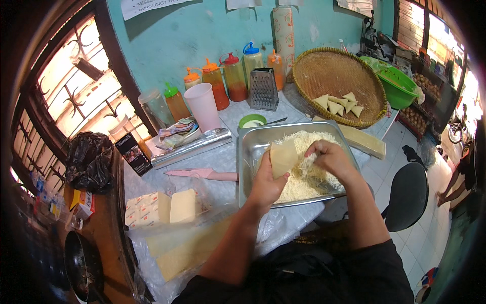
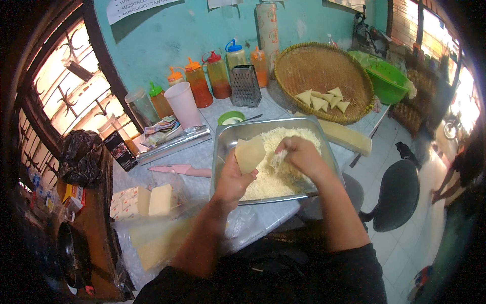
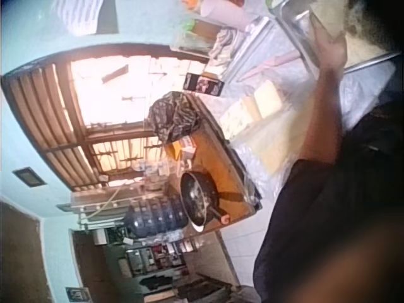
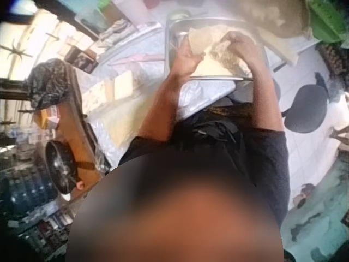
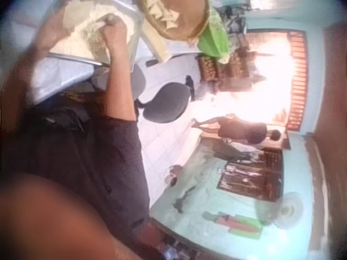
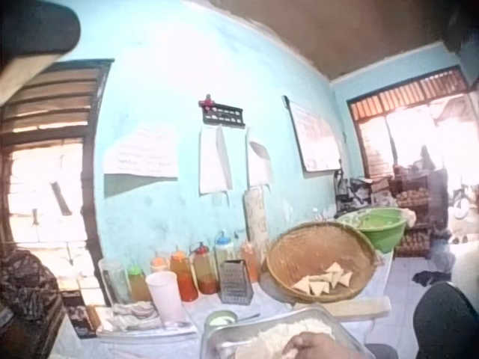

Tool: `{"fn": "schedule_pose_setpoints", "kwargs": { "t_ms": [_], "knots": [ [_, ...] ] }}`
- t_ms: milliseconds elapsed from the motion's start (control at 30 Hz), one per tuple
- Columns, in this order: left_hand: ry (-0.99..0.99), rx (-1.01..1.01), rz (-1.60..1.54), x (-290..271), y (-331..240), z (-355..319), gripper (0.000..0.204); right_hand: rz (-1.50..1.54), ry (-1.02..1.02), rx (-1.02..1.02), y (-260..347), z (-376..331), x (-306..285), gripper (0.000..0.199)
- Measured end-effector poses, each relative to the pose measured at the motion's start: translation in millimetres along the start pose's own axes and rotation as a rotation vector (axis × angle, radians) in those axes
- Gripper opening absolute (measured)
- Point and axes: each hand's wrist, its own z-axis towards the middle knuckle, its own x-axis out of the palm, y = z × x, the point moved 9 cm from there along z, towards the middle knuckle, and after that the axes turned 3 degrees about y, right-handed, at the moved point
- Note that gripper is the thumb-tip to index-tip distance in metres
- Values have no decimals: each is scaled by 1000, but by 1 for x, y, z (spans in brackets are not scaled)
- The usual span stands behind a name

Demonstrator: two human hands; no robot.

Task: The person folds square pastry sheets into triangles, fills them with shredded cheese from a metal tray, and seals the edges. The finished samosas are placed on a woven tray. The person repeats this process continuously.

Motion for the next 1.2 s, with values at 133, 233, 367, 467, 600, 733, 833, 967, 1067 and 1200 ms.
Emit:
{"fn": "schedule_pose_setpoints", "kwargs": {
  "t_ms": [133,233,367,467,600,733,833,967,1067,1200],
  "knots": [
    [19,10,25,2,3,0,63,-152,-163,-159,37,17,-30,21],
    [-18,-25,51,-1,6,1,64,-390,-91,-163,50,31,-26,24],
    [-47,-52,162,-4,6,1,63,-245,-64,-20,48,40,-28,23],
    [-63,-8,121,-4,2,0,60,-144,-88,26,53,37,-30,27],
    [-71,-5,122,-4,6,1,63,-333,-77,-384,100,21,-5,31],
    [-47,-77,71,-5,15,2,68,-415,-11,-594,120,5,26,34],
    [-35,-30,30,-3,10,2,68,-244,12,-508,113,8,30,27],
    [-11,-28,-39,1,7,0,68,-84,126,-318,91,16,48,19],
    [-9,-30,-34,1,5,-1,67,69,171,-296,87,17,55,17],
    [-4,-52,-110,1,4,0,63,25,40,-298,89,13,38,13]
  ]
}}
